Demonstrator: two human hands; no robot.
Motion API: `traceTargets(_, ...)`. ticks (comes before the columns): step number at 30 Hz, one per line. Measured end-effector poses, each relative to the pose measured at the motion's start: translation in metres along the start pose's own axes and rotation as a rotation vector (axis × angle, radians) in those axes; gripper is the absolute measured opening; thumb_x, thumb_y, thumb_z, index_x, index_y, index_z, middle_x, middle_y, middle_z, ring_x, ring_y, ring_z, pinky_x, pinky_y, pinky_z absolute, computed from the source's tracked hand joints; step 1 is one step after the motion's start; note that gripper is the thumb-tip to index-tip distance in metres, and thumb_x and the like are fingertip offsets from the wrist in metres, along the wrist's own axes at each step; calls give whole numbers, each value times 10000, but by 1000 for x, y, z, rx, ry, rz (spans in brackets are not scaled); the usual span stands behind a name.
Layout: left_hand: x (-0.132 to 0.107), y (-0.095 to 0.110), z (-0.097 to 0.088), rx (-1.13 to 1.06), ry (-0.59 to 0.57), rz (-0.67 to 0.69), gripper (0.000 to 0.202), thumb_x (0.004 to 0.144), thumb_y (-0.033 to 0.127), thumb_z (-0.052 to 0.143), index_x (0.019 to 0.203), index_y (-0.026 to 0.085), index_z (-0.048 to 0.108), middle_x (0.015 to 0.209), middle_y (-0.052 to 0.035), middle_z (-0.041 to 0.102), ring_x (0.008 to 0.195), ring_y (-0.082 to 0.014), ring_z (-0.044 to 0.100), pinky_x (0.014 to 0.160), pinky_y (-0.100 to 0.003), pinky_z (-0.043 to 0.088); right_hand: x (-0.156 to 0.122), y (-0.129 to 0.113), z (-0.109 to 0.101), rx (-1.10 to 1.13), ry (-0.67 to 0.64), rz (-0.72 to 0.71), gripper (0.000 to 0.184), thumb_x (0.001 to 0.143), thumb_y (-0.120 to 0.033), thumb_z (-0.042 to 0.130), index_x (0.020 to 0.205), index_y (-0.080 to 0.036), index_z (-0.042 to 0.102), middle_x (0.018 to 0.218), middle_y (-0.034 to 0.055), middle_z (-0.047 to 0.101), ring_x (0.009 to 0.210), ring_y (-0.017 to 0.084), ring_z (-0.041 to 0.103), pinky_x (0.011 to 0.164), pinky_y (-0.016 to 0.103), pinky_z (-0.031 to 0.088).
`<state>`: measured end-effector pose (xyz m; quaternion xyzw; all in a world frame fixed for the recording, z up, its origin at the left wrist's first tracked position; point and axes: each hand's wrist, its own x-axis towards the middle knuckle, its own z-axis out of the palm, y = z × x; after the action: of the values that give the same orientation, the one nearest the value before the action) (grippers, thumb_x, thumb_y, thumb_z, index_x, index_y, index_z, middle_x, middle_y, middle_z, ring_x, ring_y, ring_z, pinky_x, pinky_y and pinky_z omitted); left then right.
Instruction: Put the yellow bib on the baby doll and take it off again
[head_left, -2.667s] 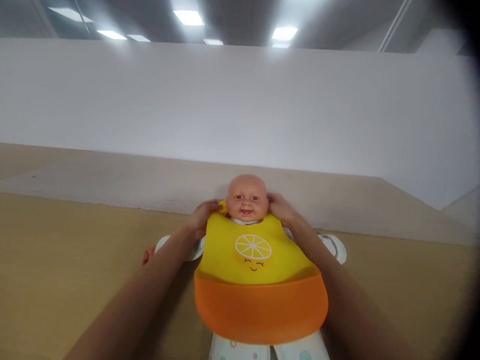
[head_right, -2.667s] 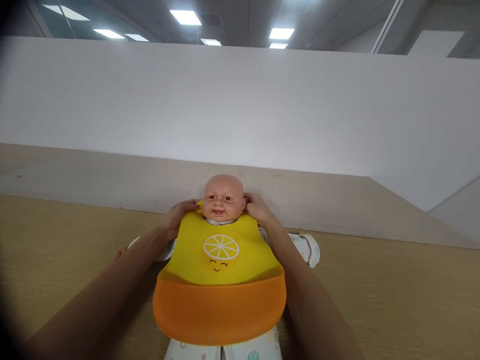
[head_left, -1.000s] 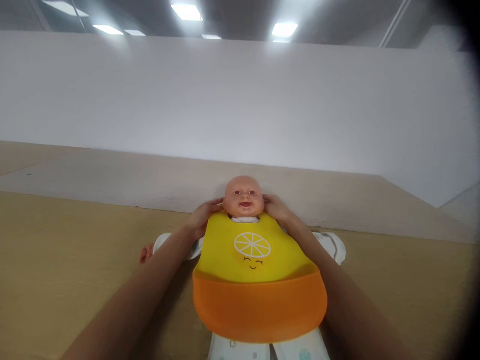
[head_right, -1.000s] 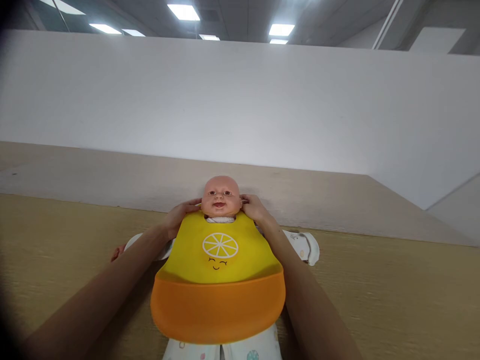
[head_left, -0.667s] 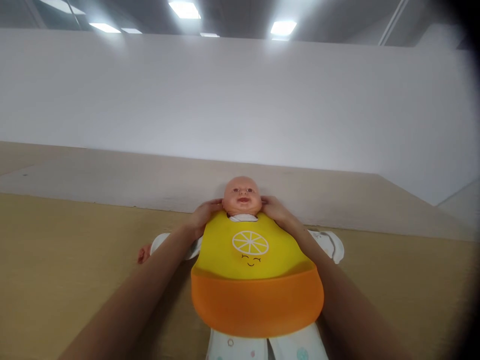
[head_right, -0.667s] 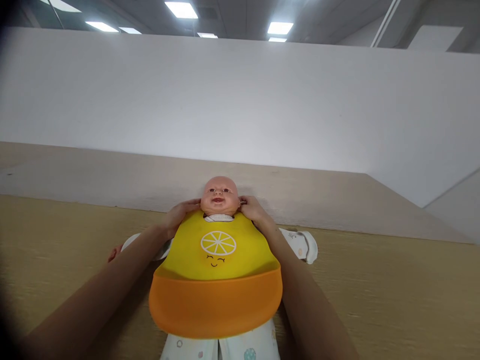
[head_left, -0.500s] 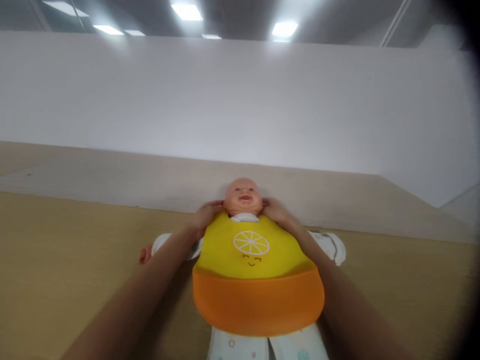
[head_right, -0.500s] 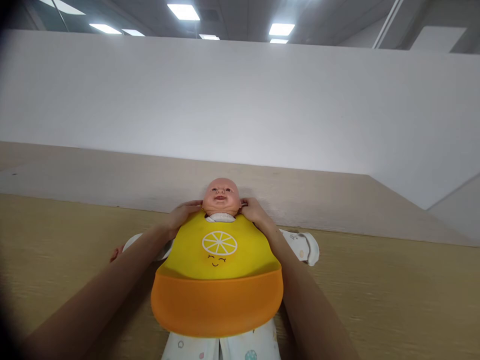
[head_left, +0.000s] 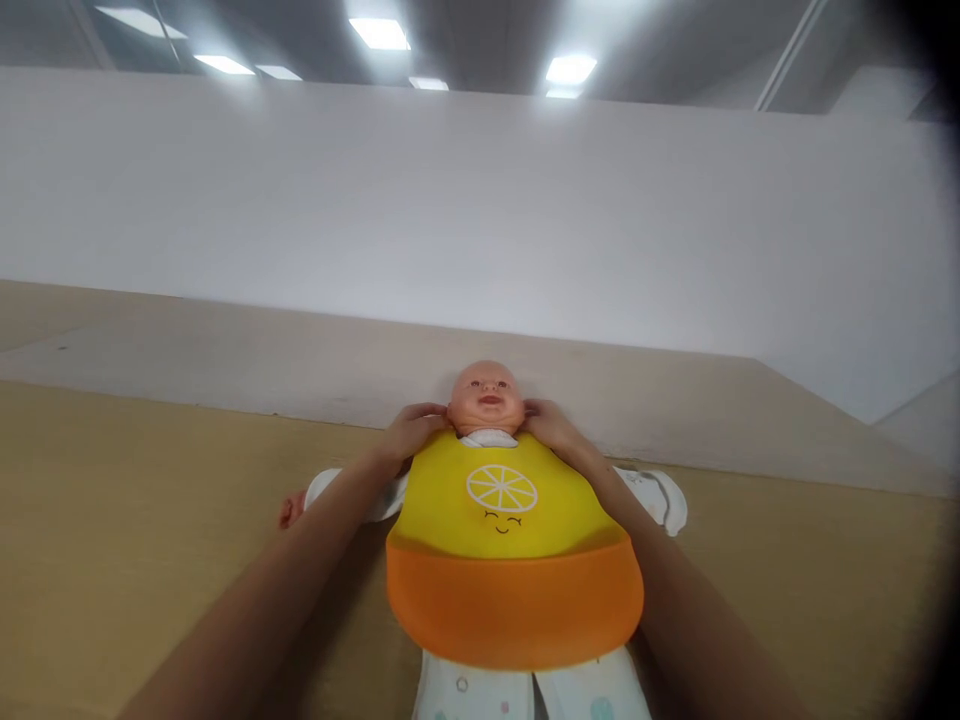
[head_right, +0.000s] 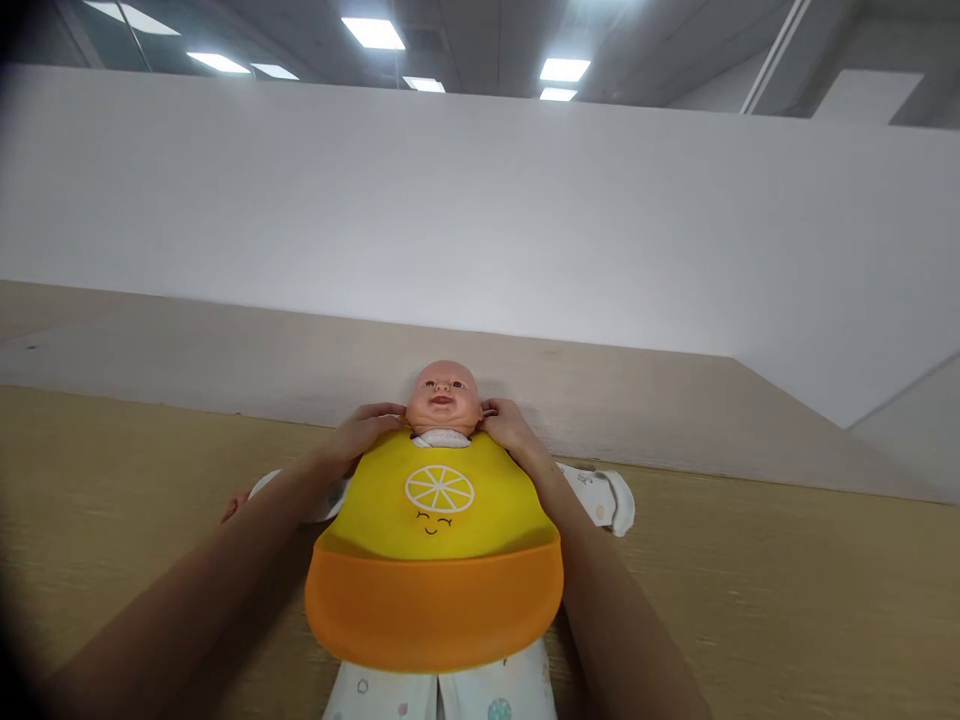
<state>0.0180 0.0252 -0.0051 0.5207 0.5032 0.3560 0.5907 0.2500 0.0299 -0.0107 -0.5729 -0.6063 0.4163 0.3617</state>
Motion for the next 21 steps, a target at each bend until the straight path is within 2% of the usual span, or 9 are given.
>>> traceTargets(5, -3, 4, -7, 190, 137, 107, 255, 644, 295, 632, 848, 156, 696, 653, -21, 648, 516, -127, 545, 428, -214, 361, -1, 1, -4, 68, 71, 8, 279, 603, -195, 614, 863, -122, 682, 853, 86, 701, 756, 194, 617, 640, 258, 474)
traceTargets(10, -19, 1, -7, 399, 193, 224, 264, 674, 302, 554, 807, 140, 716, 689, -41, 666, 587, -148, 554, 480, -227, 362, -28, 6, -12, 216, 161, 92, 433, 606, -228, 656, 1029, -143, 615, 714, 38, 662, 581, 155, 578, 525, 249, 438)
traceTargets(13, -41, -4, -1, 434, 234, 269, 273, 691, 316, 524, 782, 143, 714, 708, -34, 670, 634, -157, 564, 523, -234, 373, -51, 4, -13, 261, 271, 52, 424, 624, -259, 649, 1030, -158, 579, 649, -3, 609, 519, 133, 536, 474, 231, 394)
traceTargets(15, -60, -5, 1, 440, 248, 273, 289, 695, 331, 527, 801, 146, 722, 732, -32, 682, 688, -173, 584, 572, -245, 400, -66, 0, -13, 284, 288, 20, 387, 627, -271, 644, 994, -169, 575, 627, -21, 586, 523, 133, 532, 472, 226, 381)
traceTargets(19, -104, -1, 5, 408, 244, 210, 340, 712, 393, 561, 888, 168, 745, 892, -41, 725, 842, -213, 616, 689, -271, 442, -96, -8, -15, 310, 177, -41, 257, 612, -275, 655, 839, -166, 603, 700, -3, 624, 627, 140, 568, 544, 225, 407)
traceTargets(21, -125, 2, 6, 361, 244, 172, 345, 714, 387, 576, 920, 173, 752, 942, -45, 729, 840, -209, 616, 693, -272, 446, -111, -7, -19, 332, 118, -47, 214, 622, -285, 661, 789, -162, 610, 703, -1, 625, 638, 136, 564, 559, 222, 403)
